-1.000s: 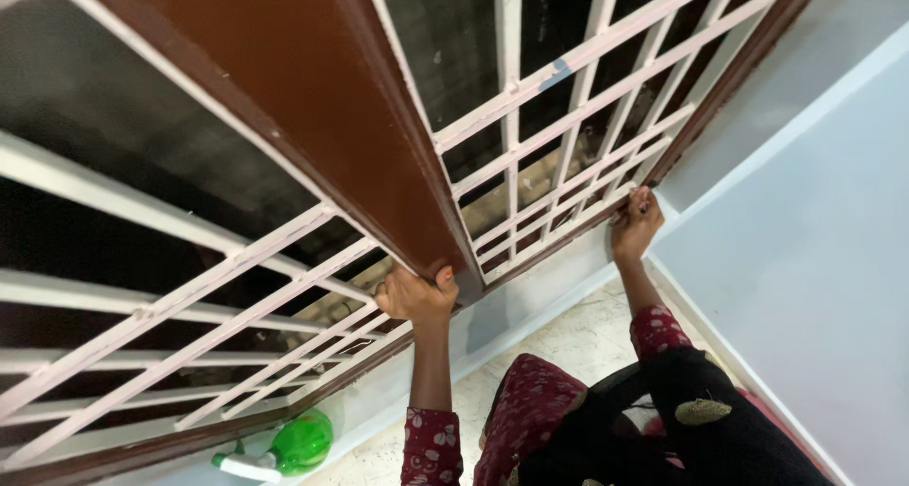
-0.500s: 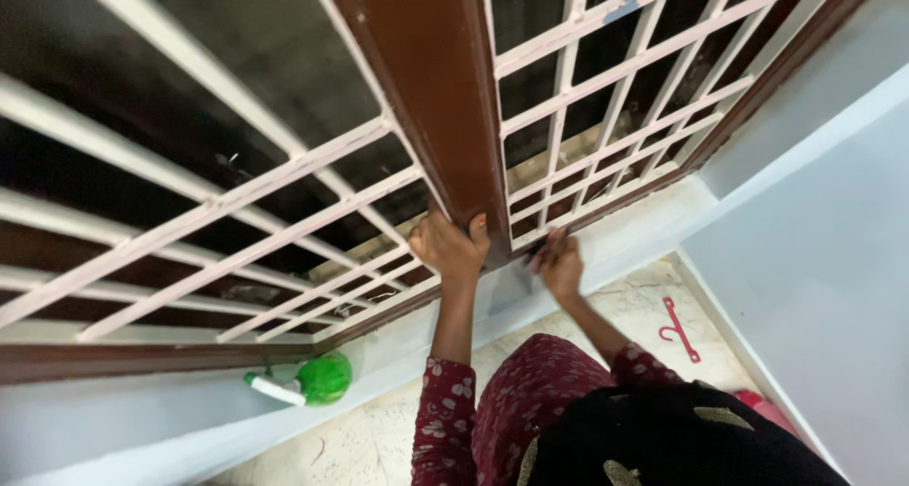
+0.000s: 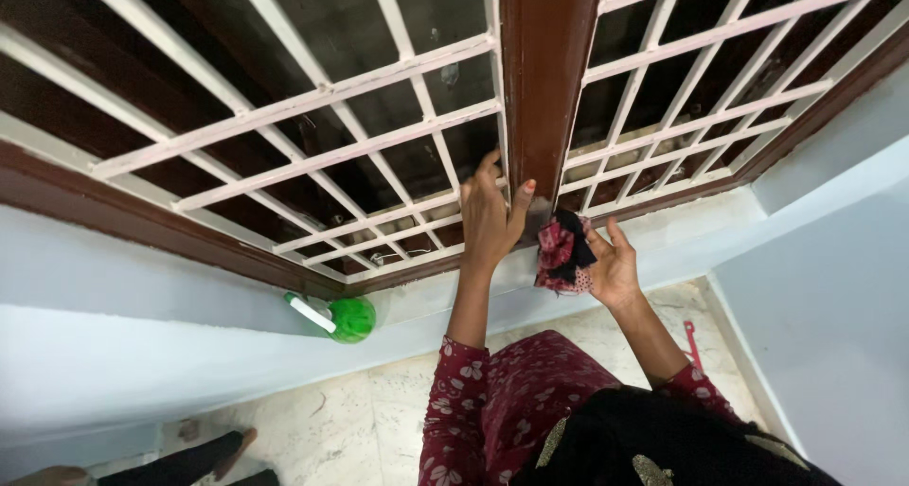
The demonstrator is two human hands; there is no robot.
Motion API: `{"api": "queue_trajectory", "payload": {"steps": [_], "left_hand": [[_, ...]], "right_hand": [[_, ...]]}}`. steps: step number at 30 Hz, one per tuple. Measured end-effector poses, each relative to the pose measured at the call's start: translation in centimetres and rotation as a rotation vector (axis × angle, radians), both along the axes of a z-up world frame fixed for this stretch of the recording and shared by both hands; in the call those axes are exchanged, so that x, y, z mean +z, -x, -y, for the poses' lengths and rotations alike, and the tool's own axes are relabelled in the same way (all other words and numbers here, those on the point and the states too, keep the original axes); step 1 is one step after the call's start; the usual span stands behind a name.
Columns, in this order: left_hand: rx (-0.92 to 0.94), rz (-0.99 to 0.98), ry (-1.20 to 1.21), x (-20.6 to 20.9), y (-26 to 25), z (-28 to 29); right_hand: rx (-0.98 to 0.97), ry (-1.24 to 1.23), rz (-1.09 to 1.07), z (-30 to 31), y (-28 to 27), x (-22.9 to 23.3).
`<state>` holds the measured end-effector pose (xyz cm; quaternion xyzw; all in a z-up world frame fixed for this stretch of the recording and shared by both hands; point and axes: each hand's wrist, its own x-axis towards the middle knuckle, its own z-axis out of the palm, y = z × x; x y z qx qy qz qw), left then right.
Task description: The person wipes the white painted metal grille of a window using a patterned cloth. They systematically clean the vertical and horizontal bars, moving from the top to the bottom of the frame.
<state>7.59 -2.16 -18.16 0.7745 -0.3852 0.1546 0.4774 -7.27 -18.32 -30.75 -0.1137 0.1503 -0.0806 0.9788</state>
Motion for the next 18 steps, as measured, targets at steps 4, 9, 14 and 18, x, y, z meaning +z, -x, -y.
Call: {"api": "queue_trajectory", "payload": {"steps": [4, 9, 14, 18], "left_hand": [[-0.034, -0.072, 0.044, -0.6, -0.1, -0.5], [-0.143, 0.021, -0.118, 1.0, -0.4, -2.1], [-0.204, 0.14, -0.18, 2.5, -0.2, -2.5], [-0.184, 0.03, -0.198, 1.8, -0.5, -2.5]], "right_hand": [[0.062, 0.111, 0.104, -0.7, 0.2, 2.8], [0.057, 0.144, 0.093, -1.1, -0.3, 2.9], [0.072, -0.021, 0.169, -1.2, -1.1, 1.8], [0.053, 0.068, 0.076, -1.3, -1.6, 2.6]]}}
